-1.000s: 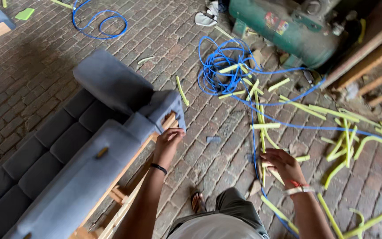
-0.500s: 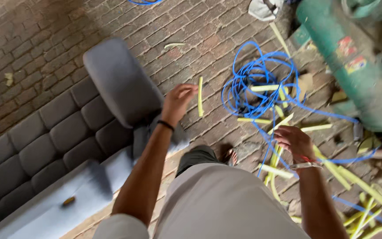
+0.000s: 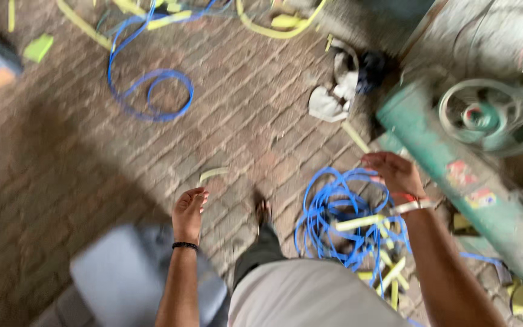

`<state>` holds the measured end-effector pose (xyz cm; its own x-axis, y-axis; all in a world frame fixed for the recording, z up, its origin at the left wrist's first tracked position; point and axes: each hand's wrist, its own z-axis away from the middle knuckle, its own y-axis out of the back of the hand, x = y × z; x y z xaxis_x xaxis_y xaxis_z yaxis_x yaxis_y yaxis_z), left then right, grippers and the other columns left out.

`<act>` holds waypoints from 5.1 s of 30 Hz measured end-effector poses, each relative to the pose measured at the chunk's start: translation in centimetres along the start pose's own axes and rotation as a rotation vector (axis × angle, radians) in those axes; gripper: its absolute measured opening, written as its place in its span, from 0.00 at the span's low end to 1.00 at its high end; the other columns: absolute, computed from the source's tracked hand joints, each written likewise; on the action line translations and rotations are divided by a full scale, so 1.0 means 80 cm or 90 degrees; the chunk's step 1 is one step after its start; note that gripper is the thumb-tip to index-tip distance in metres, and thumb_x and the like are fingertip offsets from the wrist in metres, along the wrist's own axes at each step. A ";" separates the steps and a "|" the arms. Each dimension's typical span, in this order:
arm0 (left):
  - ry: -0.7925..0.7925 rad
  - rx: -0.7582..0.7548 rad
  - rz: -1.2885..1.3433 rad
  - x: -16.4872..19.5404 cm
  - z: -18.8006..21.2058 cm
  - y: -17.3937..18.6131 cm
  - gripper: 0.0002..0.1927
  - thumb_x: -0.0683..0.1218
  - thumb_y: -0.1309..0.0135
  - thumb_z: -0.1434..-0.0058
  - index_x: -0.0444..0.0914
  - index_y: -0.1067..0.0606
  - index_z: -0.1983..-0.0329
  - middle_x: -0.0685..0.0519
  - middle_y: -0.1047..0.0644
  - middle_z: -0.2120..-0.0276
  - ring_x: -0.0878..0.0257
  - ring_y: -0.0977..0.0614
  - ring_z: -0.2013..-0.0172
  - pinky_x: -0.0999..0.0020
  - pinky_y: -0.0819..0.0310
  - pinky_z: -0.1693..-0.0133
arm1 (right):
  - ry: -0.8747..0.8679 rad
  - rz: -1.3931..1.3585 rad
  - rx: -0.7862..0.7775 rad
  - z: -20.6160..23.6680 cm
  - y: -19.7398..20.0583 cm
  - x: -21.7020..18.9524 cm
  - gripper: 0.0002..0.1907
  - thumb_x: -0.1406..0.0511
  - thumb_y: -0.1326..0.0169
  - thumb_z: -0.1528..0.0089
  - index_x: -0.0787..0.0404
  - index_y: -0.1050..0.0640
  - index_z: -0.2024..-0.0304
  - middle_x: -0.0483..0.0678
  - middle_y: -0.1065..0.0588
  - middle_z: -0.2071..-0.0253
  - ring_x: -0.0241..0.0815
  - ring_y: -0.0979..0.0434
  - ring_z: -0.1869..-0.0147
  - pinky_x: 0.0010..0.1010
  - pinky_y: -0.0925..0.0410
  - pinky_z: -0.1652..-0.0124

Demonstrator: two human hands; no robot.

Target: The person staples fabric onto a tufted cushion, then moves to a wooden frame where they attach a long strip of quilted foam using a pneumatic staple gun. They handle pink foam blocks, a wooden frame, and various fabric pieces while working in a cluttered workshop.

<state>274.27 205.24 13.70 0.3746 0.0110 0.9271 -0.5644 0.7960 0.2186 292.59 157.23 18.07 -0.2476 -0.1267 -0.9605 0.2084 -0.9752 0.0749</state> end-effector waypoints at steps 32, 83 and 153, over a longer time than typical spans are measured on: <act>-0.163 -0.340 0.223 0.646 -1.244 -1.000 0.11 0.37 0.44 0.35 0.29 0.21 0.50 0.48 0.18 0.56 0.64 0.19 0.56 0.71 0.26 0.53 | -0.107 -0.006 0.136 -1.397 0.315 -0.445 0.19 0.67 0.47 0.37 0.58 0.23 0.43 0.44 0.19 0.47 0.38 0.19 0.44 0.32 0.28 0.48; -0.131 -0.576 0.095 1.666 -2.450 -2.956 0.11 0.43 0.44 0.36 0.35 0.20 0.52 0.54 0.16 0.58 0.67 0.16 0.53 0.73 0.24 0.50 | -0.177 -0.230 0.516 -3.365 1.510 -0.882 0.16 0.66 0.40 0.37 0.70 0.21 0.49 0.56 0.21 0.51 0.47 0.20 0.47 0.34 0.25 0.47; 0.288 -0.031 0.091 2.006 -3.513 -4.141 0.11 0.44 0.45 0.38 0.37 0.18 0.56 0.56 0.17 0.62 0.69 0.18 0.61 0.71 0.23 0.60 | -0.331 0.198 -0.299 -5.337 1.947 -1.153 0.16 0.64 0.40 0.38 0.68 0.19 0.52 0.49 0.21 0.59 0.35 0.21 0.64 0.31 0.25 0.64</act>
<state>728.08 113.34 4.54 0.5841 0.3764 0.7192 -0.6030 0.7943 0.0740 751.91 94.58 3.99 -0.5007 -0.5647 -0.6561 0.6923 -0.7162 0.0881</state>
